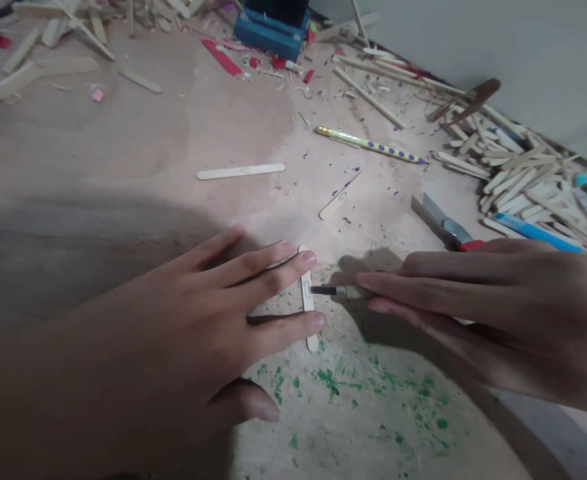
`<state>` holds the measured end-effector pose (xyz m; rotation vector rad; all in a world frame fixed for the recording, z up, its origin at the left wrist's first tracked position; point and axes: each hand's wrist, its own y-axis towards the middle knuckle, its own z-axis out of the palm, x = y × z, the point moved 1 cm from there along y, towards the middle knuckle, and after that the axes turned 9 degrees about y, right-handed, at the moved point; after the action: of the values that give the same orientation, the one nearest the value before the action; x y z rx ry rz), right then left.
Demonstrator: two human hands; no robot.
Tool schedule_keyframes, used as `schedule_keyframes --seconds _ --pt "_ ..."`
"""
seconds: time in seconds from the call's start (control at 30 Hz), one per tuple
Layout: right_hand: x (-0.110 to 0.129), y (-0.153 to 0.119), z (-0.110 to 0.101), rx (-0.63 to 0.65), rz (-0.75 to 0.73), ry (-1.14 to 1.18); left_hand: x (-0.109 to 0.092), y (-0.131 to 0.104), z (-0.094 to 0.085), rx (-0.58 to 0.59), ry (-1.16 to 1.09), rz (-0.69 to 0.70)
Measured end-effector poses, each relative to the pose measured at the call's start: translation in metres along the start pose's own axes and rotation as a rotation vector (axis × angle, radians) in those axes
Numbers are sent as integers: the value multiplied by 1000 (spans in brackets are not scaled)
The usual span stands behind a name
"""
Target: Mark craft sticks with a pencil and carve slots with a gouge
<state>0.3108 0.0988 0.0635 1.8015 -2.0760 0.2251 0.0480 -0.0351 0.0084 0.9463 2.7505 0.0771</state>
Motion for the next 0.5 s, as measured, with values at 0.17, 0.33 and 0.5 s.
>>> schedule_keyframes --seconds 0.17,0.33,0.5 --pt "0 0 -5 38 8 -4 2 -1 0 -8 12 1" --pt "3 3 -11 61 49 -29 1 -3 1 0 10 4" --pt "10 11 -15 179 -16 -141 1 -2 -1 -17 16 13"
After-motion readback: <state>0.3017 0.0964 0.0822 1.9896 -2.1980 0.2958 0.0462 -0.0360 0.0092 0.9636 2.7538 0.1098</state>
